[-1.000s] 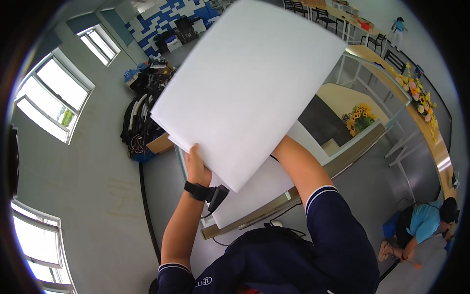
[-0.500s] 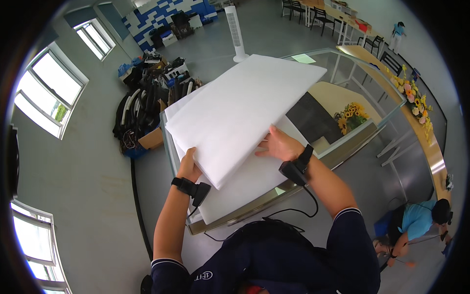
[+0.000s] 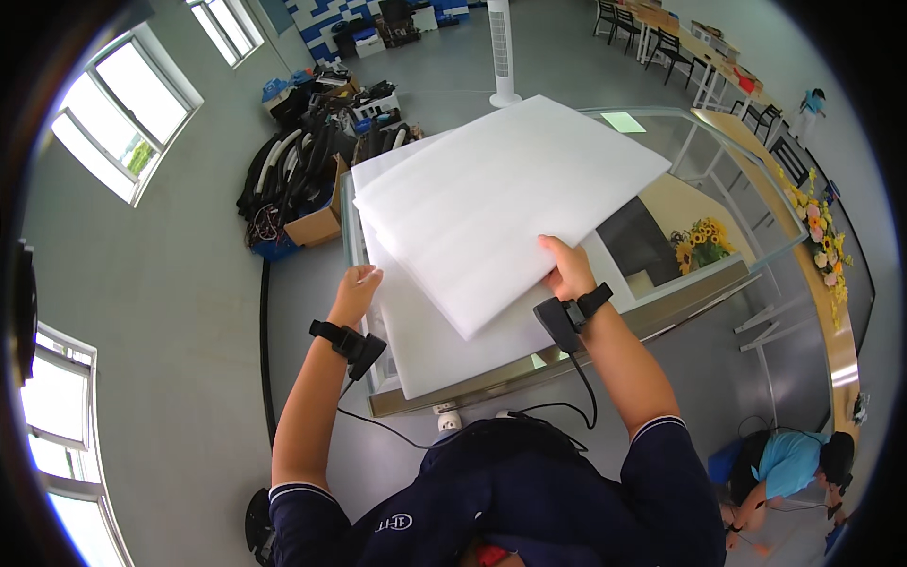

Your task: The person removes protective foam sheets from a glass desk and then places a monitor, keyboard, and potted plant on the workspace.

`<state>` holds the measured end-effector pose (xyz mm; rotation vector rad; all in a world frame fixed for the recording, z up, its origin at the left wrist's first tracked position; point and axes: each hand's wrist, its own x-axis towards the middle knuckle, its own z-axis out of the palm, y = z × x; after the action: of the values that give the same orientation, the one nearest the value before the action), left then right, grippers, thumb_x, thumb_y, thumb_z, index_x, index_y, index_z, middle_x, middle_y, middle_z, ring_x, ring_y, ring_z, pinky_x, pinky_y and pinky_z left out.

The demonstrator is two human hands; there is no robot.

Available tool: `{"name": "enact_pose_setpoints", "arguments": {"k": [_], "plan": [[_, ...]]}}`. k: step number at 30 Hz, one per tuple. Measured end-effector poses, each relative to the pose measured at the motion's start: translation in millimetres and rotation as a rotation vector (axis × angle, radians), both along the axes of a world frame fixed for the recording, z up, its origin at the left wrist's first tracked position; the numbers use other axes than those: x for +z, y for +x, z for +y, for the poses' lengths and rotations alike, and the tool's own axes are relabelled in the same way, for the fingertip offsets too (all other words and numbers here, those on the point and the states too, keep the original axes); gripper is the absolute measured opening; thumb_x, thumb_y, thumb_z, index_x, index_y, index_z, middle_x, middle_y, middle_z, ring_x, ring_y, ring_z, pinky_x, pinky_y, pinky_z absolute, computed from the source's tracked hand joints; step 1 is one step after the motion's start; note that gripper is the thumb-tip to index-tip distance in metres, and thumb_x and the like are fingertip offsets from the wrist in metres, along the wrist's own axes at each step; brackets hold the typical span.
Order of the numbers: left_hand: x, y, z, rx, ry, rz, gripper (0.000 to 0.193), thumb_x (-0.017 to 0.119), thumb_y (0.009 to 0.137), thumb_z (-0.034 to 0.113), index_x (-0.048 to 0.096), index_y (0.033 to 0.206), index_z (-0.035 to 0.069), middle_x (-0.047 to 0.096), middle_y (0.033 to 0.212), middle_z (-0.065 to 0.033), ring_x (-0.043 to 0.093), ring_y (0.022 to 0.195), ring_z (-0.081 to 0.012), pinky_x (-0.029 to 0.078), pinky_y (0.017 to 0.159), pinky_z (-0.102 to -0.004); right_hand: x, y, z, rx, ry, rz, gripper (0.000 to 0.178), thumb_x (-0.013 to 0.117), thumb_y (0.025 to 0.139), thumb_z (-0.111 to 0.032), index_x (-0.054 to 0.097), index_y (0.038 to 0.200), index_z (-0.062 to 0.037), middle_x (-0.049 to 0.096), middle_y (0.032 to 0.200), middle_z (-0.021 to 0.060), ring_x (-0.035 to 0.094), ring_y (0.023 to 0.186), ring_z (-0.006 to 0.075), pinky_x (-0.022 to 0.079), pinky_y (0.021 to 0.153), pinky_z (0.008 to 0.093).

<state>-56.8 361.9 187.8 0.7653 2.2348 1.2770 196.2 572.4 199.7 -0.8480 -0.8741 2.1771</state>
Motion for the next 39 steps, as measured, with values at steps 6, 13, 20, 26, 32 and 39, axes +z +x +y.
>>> {"name": "enact_pose_setpoints", "arguments": {"k": [6,13,20,26,32,39], "plan": [[14.6,-4.8,-6.6,0.01,0.054,-0.299,0.049,0.058,0.077,0.015,0.034,0.115,-0.006,0.054,0.094,-0.0157,0.056,0.078,-0.0168,0.048,0.059,-0.0254,-9.0,-3.3,4.0,-0.046,0.06,0.005,0.035,0.057,0.075,-0.009,0.046,0.106,0.0028,0.053,0.099,0.0117,0.054,0.089,0.0244,0.047,0.076,0.0386],[20.5,-11.4,6.8,-0.11,-0.033,-0.264,0.056,0.057,0.079,0.022,0.032,0.114,-0.013,0.056,0.073,-0.0115,0.054,0.053,-0.0138,0.045,0.047,-0.0231,-8.4,-2.6,0.8,-0.037,0.041,-0.031,0.035,0.056,0.075,-0.008,0.045,0.106,0.0039,0.053,0.102,0.0131,0.053,0.091,0.0256,0.046,0.078,0.0391],[15.6,-23.0,-7.1,-0.198,-0.02,-0.284,0.043,0.056,0.08,0.019,0.037,0.102,-0.013,0.055,0.072,-0.0147,0.058,0.055,-0.0175,0.05,0.047,-0.0263,-7.7,-7.5,-10.4,-0.07,0.141,-0.057,0.04,0.056,0.076,-0.008,0.042,0.112,0.0033,0.051,0.105,0.0133,0.052,0.094,0.0257,0.045,0.08,0.0396],[13.2,-36.1,-11.8,-0.213,-0.051,-0.317,0.039,0.057,0.08,0.022,0.039,0.096,-0.008,0.052,0.071,-0.0115,0.057,0.059,-0.0168,0.051,0.051,-0.0276,-6.9,-12.1,-17.6,-0.069,0.15,-0.088,0.041,0.056,0.076,-0.009,0.042,0.113,0.0023,0.051,0.106,0.0125,0.052,0.096,0.0252,0.045,0.081,0.0393],[14.5,-36.1,-23.2,-0.223,-0.03,-0.346,0.033,0.056,0.082,0.022,0.04,0.089,-0.006,0.053,0.07,-0.0113,0.056,0.052,-0.016,0.051,0.048,-0.0269,-6.0,-15.5,-19.1,-0.044,0.188,-0.093,0.041,0.056,0.076,-0.009,0.041,0.113,0.0021,0.051,0.107,0.0126,0.051,0.097,0.025,0.044,0.082,0.0389],[30.3,-31.8,-33.9,-0.338,-0.143,-0.211,0.033,0.051,0.084,0.028,0.045,0.073,-0.003,0.053,0.054,-0.0084,0.054,0.044,-0.0149,0.046,0.042,-0.0256,-5.6,-18.8,-17.5,-0.045,0.19,-0.123,0.042,0.056,0.076,-0.009,0.042,0.114,0.002,0.051,0.108,0.0124,0.051,0.097,0.0244,0.044,0.082,0.0384]]}}
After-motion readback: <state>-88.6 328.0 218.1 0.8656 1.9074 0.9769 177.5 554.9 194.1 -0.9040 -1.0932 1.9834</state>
